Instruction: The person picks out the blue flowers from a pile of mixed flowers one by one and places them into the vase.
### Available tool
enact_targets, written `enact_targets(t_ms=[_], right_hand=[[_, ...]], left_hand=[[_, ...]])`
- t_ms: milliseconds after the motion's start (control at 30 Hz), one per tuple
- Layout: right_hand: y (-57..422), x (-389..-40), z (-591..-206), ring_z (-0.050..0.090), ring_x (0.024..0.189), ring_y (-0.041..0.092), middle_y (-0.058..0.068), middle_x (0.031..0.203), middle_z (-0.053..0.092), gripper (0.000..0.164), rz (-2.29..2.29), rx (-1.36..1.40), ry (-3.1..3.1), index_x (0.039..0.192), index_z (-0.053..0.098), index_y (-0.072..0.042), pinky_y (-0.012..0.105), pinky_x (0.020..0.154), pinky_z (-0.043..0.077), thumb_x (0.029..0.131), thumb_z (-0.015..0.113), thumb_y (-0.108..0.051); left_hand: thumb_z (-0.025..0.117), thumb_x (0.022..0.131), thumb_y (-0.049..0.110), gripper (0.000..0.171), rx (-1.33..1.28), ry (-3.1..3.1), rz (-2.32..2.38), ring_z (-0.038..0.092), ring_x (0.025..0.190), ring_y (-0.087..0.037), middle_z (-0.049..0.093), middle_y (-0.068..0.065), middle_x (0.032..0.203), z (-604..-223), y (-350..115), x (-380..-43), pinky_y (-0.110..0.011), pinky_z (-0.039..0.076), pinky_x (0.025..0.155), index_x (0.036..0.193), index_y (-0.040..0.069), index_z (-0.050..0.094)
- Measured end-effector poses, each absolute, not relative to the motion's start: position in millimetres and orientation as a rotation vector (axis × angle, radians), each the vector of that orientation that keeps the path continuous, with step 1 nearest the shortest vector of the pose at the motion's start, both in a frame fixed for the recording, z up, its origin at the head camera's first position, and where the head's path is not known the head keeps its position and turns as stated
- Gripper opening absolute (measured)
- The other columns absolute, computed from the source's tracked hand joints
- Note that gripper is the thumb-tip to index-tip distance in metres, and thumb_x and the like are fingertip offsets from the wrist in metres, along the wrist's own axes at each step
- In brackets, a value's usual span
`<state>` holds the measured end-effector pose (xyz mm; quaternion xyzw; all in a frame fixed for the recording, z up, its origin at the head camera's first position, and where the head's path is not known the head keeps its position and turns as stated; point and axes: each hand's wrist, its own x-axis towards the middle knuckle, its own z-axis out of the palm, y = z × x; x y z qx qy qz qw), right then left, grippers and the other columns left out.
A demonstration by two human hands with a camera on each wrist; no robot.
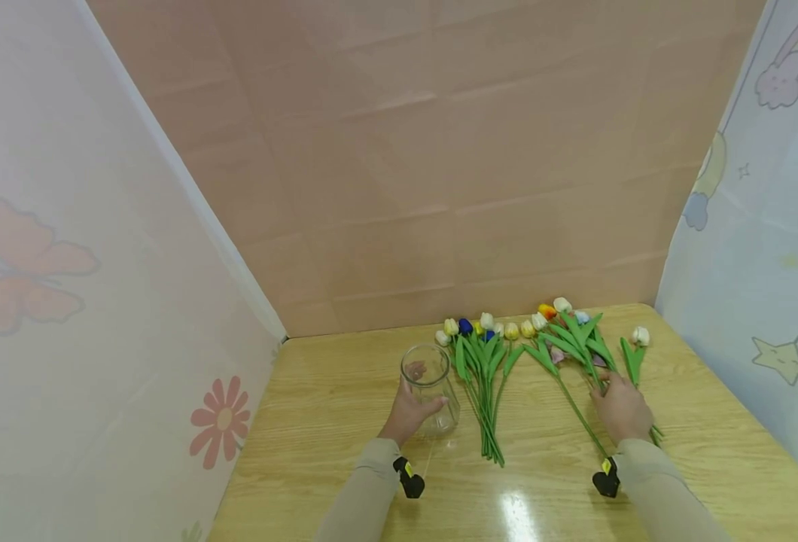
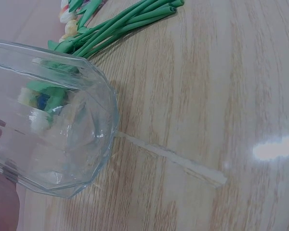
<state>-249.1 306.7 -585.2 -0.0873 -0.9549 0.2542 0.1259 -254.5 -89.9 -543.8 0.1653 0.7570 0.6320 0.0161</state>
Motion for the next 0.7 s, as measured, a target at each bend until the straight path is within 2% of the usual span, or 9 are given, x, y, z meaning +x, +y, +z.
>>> enact_targets(t_ms=[167,267,500,700], right_hand=[[296.6,-258.6,-574.3,0.051,0.065,0.025,0.013,0.088,0.052,0.036,0.693,-0.205,-2.666,0.116,0.05,-0.002,0.041,0.046,0.044,0.089,0.058,-0.024],[282.2,-265.7,-565.5,0.052,0.068,0.026,0.013,0.089,0.053,0.029,0.667,-0.145,-2.618,0.109,0.053,-0.004,0.042,0.047,0.045,0.088,0.059,-0.022],[222.1,-272.7,-557.6,0.05,0.056,0.012,0.002,0.077,0.058,0.009,0.621,0.16,-2.549,0.091,0.06,-0.012,0.032,0.04,0.044,0.085,0.062,-0.019],[161.1,-267.4,-565.4,0.044,0.052,0.006,-0.005,0.07,0.054,0.011,0.557,0.391,-2.671,0.088,0.059,-0.013,0.025,0.038,0.038,0.081,0.066,-0.018]], left_hand=[[0.072,0.078,0.032,0.074,0.503,2.351,1.975,0.026,0.127,-0.026,0.029,-0.007,0.138,-544.6,-90.2,-254.6,-0.058,0.029,0.098,0.135,0.024,0.025],[0.072,0.078,0.032,0.073,0.493,2.359,1.971,0.026,0.126,-0.024,0.03,-0.005,0.137,-544.6,-90.2,-254.6,-0.057,0.029,0.098,0.134,0.025,0.026],[0.071,0.08,0.02,0.07,0.51,2.333,1.996,0.022,0.128,-0.032,0.029,-0.005,0.138,-547.3,-90.4,-255.9,-0.059,0.026,0.099,0.134,0.023,0.026],[0.071,0.08,0.019,0.071,0.526,2.349,1.991,0.024,0.127,-0.028,0.029,-0.006,0.138,-549.4,-90.5,-256.2,-0.058,0.026,0.099,0.135,0.022,0.026]])
